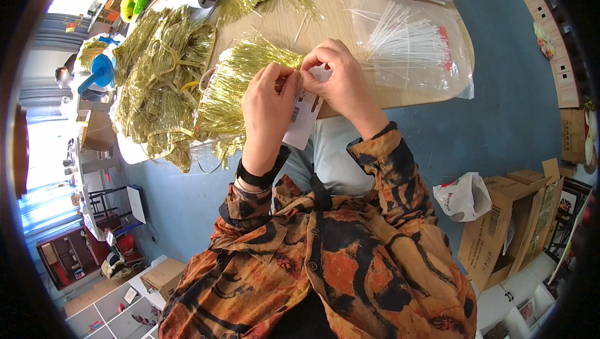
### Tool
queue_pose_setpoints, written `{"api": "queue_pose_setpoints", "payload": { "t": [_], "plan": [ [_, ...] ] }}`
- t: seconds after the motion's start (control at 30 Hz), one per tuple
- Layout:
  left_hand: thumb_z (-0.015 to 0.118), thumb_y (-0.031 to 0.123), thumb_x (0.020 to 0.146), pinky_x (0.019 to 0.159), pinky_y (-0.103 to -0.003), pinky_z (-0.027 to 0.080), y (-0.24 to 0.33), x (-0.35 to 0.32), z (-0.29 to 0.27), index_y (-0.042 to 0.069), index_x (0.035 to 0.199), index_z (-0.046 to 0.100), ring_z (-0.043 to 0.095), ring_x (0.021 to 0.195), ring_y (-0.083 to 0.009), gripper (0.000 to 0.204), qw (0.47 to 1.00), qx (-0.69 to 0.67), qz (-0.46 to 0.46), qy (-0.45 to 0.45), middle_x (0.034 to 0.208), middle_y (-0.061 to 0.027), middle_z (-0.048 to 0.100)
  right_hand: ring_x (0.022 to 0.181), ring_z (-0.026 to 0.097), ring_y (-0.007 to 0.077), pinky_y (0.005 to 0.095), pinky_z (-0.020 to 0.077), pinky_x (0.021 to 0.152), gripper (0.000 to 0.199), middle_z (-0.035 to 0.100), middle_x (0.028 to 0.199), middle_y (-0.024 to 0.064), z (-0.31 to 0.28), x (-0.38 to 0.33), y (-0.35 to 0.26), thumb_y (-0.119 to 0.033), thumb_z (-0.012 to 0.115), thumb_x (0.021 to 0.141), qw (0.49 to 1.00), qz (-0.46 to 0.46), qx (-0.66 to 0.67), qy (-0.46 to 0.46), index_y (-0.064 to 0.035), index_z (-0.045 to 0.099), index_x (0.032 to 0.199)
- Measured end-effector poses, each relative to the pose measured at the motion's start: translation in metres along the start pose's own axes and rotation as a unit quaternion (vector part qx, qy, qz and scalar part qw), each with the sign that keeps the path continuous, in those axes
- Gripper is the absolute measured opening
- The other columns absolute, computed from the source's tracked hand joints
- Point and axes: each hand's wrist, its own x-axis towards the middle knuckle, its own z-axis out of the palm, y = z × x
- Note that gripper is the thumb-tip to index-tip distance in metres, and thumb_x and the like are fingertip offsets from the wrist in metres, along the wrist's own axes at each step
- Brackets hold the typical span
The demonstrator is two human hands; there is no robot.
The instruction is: The person gathers gold tinsel strands, aligns them with a white card, and secures the bundle using a zip tie. The person then trims the zip tie and places the finished bundle on the table.
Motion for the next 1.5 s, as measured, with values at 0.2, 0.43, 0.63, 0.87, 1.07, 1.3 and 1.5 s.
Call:
{"api": "queue_pose_setpoints", "payload": {
  "t": [0.2,0.43,0.63,0.87,1.07,1.3,1.5],
  "plan": [
    [0.073,0.017,0.092,0.076,-0.044,0.053,-0.002,0.000,-0.001,0.004,0.092,0.068,0.068,0.089,-0.0350,0.013,1.000,-0.003,0.000,-0.002,0.091,-0.0134,0.069,0.077,0.066,0.0099,0.0250,0.0533,0.067,0.009,0.072,0.100,0.0037,-0.001,0.005,0.001,-0.006,0.074,0.090,0.990,0.043,0.124,-0.048,-0.0040,0.067,0.096],
    [0.071,0.014,0.093,0.077,-0.043,0.055,0.002,0.001,-0.007,0.003,0.097,0.071,0.069,0.086,-0.0362,0.011,1.000,-0.023,0.011,-0.019,0.090,-0.0159,0.071,0.074,0.067,0.0084,0.0252,0.0553,0.070,0.011,0.070,0.081,0.0031,0.001,0.001,0.004,-0.009,0.072,0.094,0.979,0.118,0.151,-0.069,-0.0024,0.066,0.100],
    [0.067,0.013,0.096,0.076,-0.039,0.057,-0.002,0.010,-0.024,0.001,0.106,0.073,0.072,0.083,-0.0357,0.017,0.989,-0.113,-0.028,-0.086,0.091,-0.0184,0.073,0.074,0.067,0.0091,0.0262,0.0557,0.071,0.011,0.070,0.082,0.0036,0.002,0.000,0.002,-0.009,0.072,0.095,0.983,0.124,0.122,-0.053,-0.0026,0.065,0.100],
    [0.071,0.012,0.093,0.075,-0.036,0.058,-0.011,0.019,-0.019,0.001,0.102,0.073,0.074,0.082,-0.0302,0.014,0.986,-0.133,-0.028,-0.101,0.094,-0.0146,0.075,0.078,0.068,0.0109,0.0272,0.0561,0.072,0.010,0.070,0.088,0.0046,0.005,-0.001,-0.004,-0.005,0.072,0.094,0.992,0.096,0.080,-0.035,-0.0018,0.064,0.100],
    [0.075,0.011,0.091,0.071,-0.034,0.057,-0.019,0.021,-0.015,0.000,0.100,0.069,0.073,0.075,-0.0235,0.015,0.980,-0.164,-0.058,-0.094,0.085,-0.0133,0.073,0.079,0.073,0.0178,0.0314,0.0581,0.073,0.013,0.071,0.089,0.0083,0.010,-0.001,-0.008,-0.002,0.073,0.092,0.993,0.084,0.076,-0.018,-0.0025,0.062,0.099],
    [0.074,0.009,0.093,0.068,-0.028,0.055,-0.029,0.019,-0.008,0.000,0.100,0.067,0.069,0.073,-0.0122,0.013,0.967,-0.230,-0.074,-0.076,0.081,-0.0087,0.072,0.078,0.071,0.0269,0.0359,0.0576,0.069,0.015,0.069,0.087,0.0121,0.013,-0.002,-0.006,0.000,0.074,0.087,1.000,0.004,-0.023,0.004,-0.0035,0.064,0.098],
    [0.075,0.010,0.093,0.068,-0.027,0.055,-0.030,0.019,-0.009,0.000,0.100,0.068,0.068,0.072,-0.0103,0.014,0.969,-0.225,-0.072,-0.075,0.079,-0.0074,0.072,0.081,0.073,0.0226,0.0321,0.0600,0.071,0.014,0.071,0.091,0.0107,0.011,-0.003,-0.007,0.004,0.075,0.086,0.998,-0.012,-0.055,0.001,-0.0019,0.068,0.098]
  ]
}}
